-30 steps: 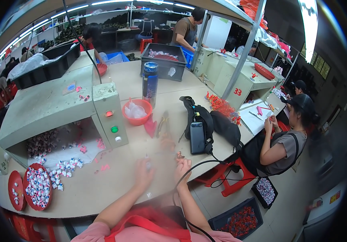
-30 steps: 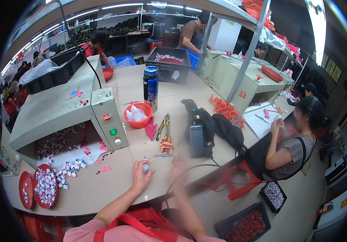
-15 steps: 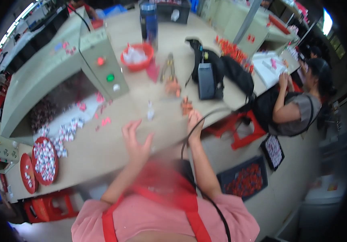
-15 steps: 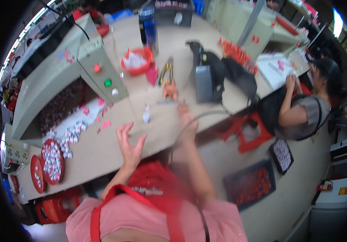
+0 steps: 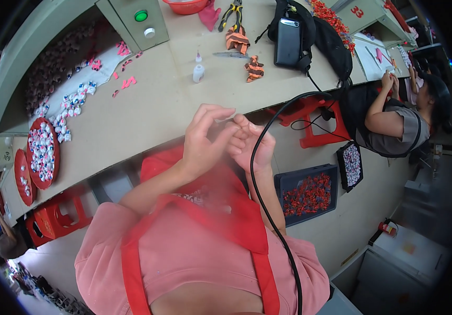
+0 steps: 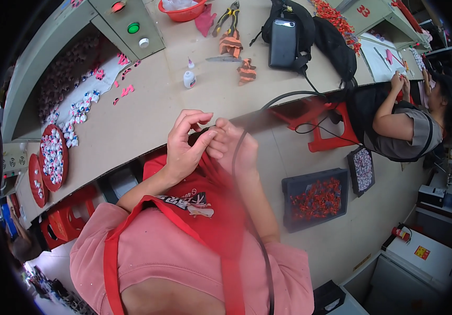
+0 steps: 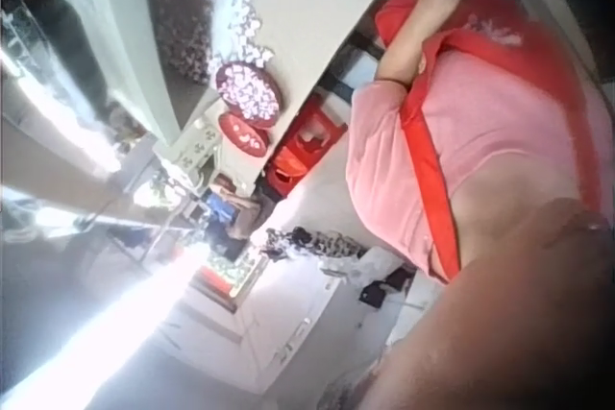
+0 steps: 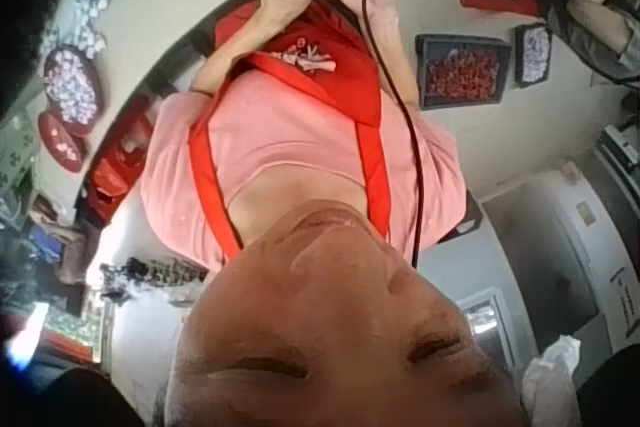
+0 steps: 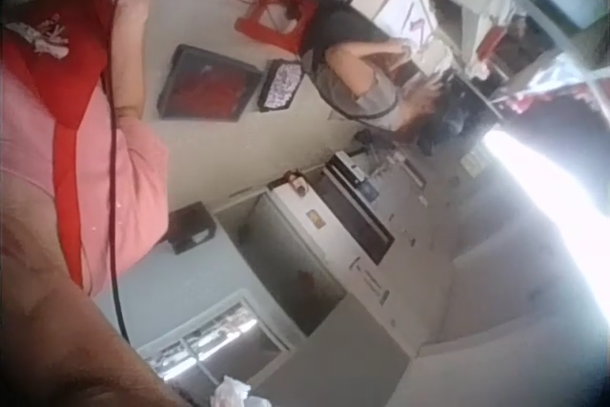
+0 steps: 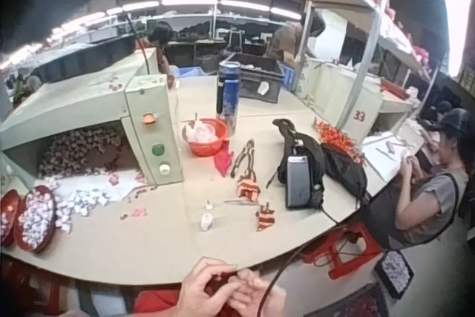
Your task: The person glues small plastic decorative parts onto toy figurines by hand, using a glue bottle to apply adhesive.
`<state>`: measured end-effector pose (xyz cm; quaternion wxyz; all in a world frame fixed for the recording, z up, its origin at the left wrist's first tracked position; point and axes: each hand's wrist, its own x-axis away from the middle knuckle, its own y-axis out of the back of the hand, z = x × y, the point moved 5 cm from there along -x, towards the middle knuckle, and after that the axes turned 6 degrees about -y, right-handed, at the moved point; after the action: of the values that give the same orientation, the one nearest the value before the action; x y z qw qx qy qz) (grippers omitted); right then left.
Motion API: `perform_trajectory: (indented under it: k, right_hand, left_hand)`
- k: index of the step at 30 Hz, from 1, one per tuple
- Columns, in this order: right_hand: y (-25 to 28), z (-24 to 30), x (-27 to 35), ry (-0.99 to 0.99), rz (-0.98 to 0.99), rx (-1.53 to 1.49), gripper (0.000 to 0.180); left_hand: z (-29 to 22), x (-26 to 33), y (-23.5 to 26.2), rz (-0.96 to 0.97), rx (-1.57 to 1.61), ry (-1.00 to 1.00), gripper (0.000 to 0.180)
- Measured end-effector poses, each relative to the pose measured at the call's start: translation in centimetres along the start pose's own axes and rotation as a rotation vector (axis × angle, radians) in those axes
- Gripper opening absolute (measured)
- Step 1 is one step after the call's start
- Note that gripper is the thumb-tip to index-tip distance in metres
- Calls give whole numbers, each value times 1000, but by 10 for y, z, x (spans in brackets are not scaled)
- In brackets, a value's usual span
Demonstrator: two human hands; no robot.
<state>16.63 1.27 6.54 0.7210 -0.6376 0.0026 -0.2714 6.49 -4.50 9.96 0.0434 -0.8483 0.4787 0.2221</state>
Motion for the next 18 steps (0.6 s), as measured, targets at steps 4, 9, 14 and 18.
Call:
perform_trajectory:
  k: [4, 9, 14, 18]
  right_hand:
    - [4, -20, 1, -210, 351, -131, 37]
    - [2, -30, -2, -293, 607, -269, 46]
    - [5, -31, -4, -299, 633, -225, 45]
    - [11, -29, -3, -301, 604, -124, 45]
  left_hand:
    - [-9, 3, 4, 7, 0, 19, 22]
    - [-16, 1, 4, 62, -23, -38, 15]
    - [-27, -3, 7, 86, -124, -122, 15]
    - [-32, -5, 9, 99, -173, -163, 14]
